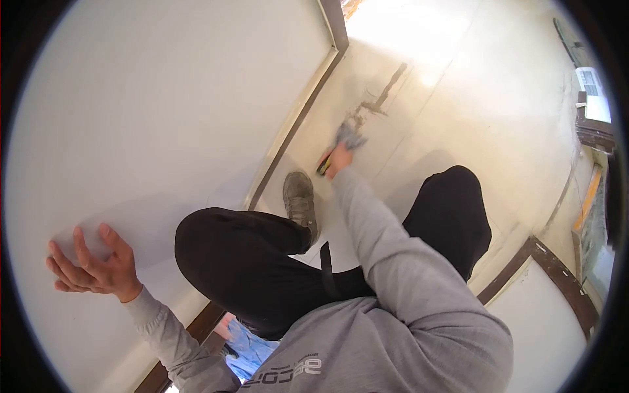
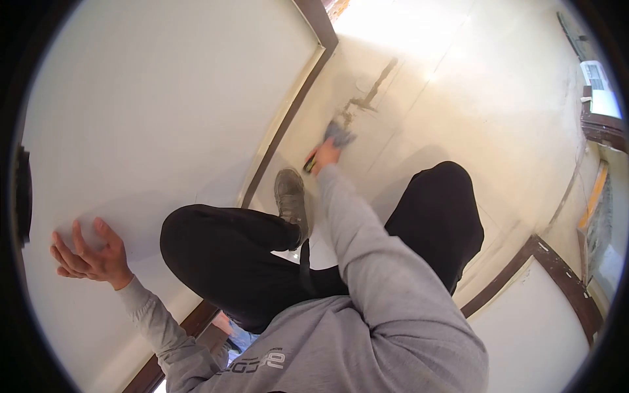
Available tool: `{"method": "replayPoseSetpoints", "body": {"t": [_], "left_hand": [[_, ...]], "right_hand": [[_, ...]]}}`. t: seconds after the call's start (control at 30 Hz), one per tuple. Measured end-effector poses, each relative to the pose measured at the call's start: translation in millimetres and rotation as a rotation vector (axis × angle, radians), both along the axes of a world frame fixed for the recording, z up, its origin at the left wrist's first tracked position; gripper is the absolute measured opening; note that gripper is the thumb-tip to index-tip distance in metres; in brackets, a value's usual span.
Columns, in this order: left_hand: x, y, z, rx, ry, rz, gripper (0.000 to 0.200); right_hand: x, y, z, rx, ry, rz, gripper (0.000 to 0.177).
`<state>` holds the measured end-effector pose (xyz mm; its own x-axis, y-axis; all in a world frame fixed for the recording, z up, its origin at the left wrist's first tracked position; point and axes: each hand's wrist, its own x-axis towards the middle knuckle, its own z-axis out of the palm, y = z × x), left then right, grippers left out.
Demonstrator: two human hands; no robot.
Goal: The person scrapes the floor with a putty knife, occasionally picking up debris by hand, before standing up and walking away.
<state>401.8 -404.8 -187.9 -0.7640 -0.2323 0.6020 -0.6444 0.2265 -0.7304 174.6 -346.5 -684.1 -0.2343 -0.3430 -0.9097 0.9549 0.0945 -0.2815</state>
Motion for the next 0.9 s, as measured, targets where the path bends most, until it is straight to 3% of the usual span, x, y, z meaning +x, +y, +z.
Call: {"method": "replayPoseSetpoints", "body": {"t": [0.1, 0.2, 0.23, 0.4, 0.67, 0.7, 0.73, 0.8, 0.9], "left_hand": [[-3.2, -0.2, -3.0, -0.004, -0.010, -0.034, 0.036], [-8.9, -0.1, -2.2, -0.029, 0.012, -0.011, 0.034], [-8.7, 2.1, 0.0, -0.032, 0.004, 0.006, 0.034], [-2.7, 7.4, 3.9, 0.014, -0.009, -0.001, 0.035], [-7.3, 11.4, 6.2, -0.014, -0.009, 0.018, 0.034], [-5.4, 10.3, 4.3, -0.012, -0.018, 0.023, 0.034], [-5.2, 9.4, 2.5, -0.009, -0.011, 0.027, 0.034], [-7.8, 6.7, 2.0, -0.022, 0.021, 0.019, 0.034], [-7.5, 9.6, 2.7, 0.008, -0.019, 0.034, 0.033]], "right_hand": [[-61.4, -33.1, -10.2, -0.024, -0.029, -0.078, 0.032], [-61.1, -17.7, 13.7, -0.022, -0.179, -0.100, 0.029], [-54.0, -12.2, 17.5, 0.027, -0.075, -0.079, 0.026], [-88.0, -27.2, -3.5, -0.060, -0.083, -0.051, 0.028], [-81.9, -21.1, 17.3, -0.074, -0.069, -0.009, 0.019], [-94.3, -30.1, -2.0, -0.061, -0.299, -0.034, 0.020], [-83.9, -27.3, -3.4, -0.060, -0.306, -0.029, 0.020], [-76.1, -19.0, 7.4, -0.023, -0.077, 0.015, 0.019], [-80.2, -13.2, 19.6, -0.034, -0.078, 0.001, 0.022]]}}
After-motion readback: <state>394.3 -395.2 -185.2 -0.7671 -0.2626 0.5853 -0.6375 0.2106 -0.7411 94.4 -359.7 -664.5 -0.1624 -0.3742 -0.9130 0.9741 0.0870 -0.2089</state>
